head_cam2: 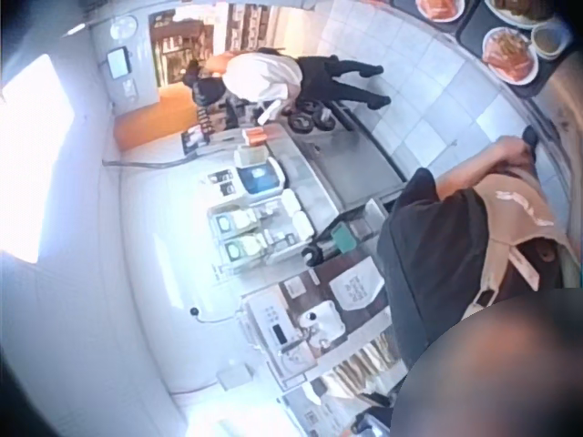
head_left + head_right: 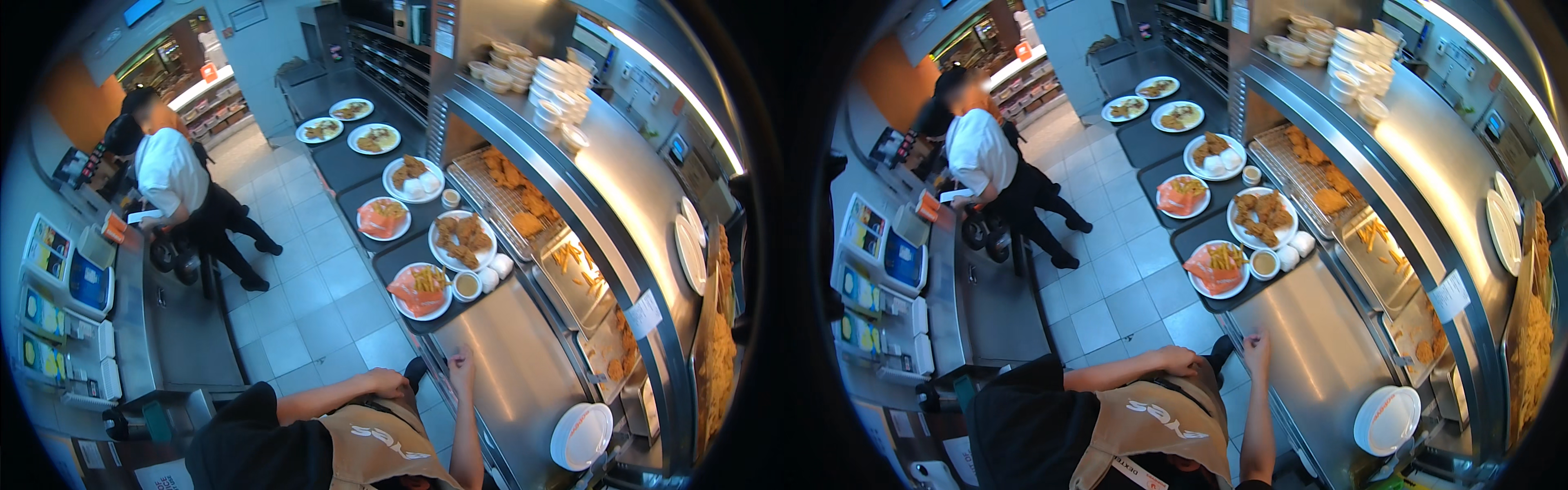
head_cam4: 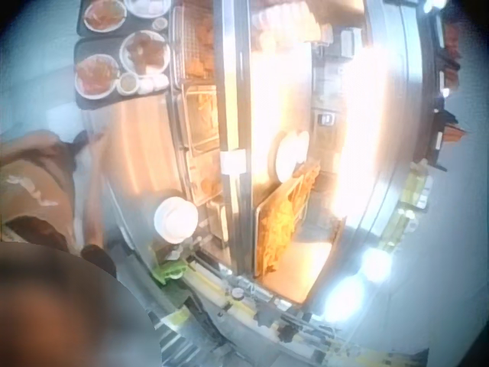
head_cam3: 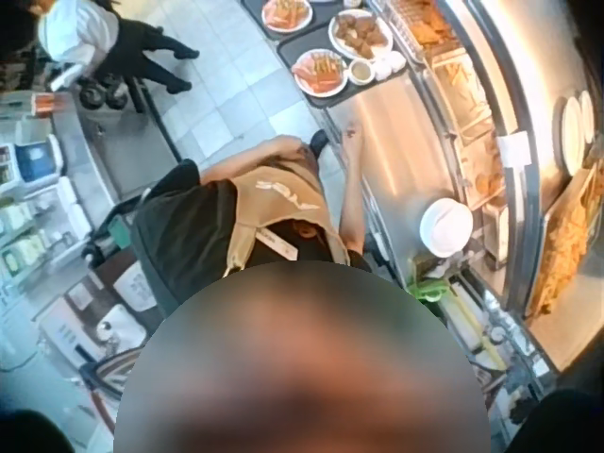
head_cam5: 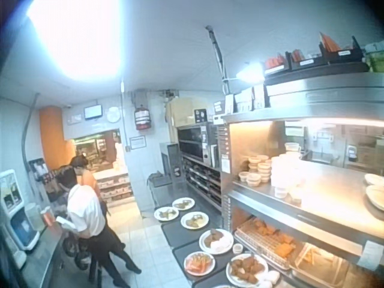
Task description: The person assembles multiple food orders in a fast-food kitchen. They place plates on trays, add fried chicken and french fries using tongs, include buns and small sauce cups, then carry the trays to the service counter and hand them off to customers.
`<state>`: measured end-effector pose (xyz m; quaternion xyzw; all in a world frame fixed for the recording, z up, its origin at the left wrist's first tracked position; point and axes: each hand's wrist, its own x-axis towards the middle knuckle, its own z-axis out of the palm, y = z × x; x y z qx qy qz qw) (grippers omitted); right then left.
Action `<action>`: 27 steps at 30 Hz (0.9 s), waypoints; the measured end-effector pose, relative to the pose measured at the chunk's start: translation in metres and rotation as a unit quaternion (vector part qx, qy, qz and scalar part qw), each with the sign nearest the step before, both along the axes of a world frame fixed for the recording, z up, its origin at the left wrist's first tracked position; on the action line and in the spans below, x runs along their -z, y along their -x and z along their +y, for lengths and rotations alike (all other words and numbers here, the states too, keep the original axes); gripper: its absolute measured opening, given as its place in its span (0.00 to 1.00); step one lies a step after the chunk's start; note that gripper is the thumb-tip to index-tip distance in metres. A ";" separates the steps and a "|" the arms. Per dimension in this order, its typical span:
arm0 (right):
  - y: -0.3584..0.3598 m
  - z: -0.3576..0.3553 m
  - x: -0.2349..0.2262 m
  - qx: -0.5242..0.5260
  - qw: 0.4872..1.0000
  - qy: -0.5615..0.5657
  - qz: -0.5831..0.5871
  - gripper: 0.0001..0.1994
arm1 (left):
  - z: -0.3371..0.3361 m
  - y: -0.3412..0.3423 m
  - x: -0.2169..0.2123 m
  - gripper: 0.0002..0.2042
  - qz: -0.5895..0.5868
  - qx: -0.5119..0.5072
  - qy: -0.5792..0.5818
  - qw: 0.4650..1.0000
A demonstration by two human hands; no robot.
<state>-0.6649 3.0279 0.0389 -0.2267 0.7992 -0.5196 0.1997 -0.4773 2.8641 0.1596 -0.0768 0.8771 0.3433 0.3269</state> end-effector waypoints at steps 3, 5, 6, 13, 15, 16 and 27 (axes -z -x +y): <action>0.030 -0.039 0.005 0.009 1.000 -0.010 -0.016 0.32 | -0.031 -0.019 0.013 0.19 0.035 -0.092 -0.039 0.994; 0.046 -0.063 0.007 0.047 0.986 -0.030 -0.157 0.35 | -0.065 -0.019 0.027 0.17 0.085 -0.217 -0.122 0.965; 0.051 -0.072 0.008 0.044 0.986 -0.025 -0.156 0.38 | -0.085 -0.016 0.035 0.16 0.109 -0.301 -0.191 0.928; 0.057 -0.109 0.024 0.085 0.977 0.032 -0.192 0.41 | -0.297 0.049 0.089 0.14 0.230 -0.745 -0.329 0.533; 0.058 -0.115 0.020 0.077 0.975 -0.008 -0.207 0.42 | -0.368 0.071 0.109 0.16 0.249 -0.778 -0.323 0.479; 0.060 -0.121 0.017 0.073 0.973 -0.030 -0.217 0.42 | -0.403 0.084 0.122 0.17 0.240 -0.786 -0.313 0.476; 0.062 -0.166 -0.052 0.081 0.966 -0.183 -0.163 0.36 | -0.555 0.147 0.170 0.28 0.187 -0.727 -0.534 0.389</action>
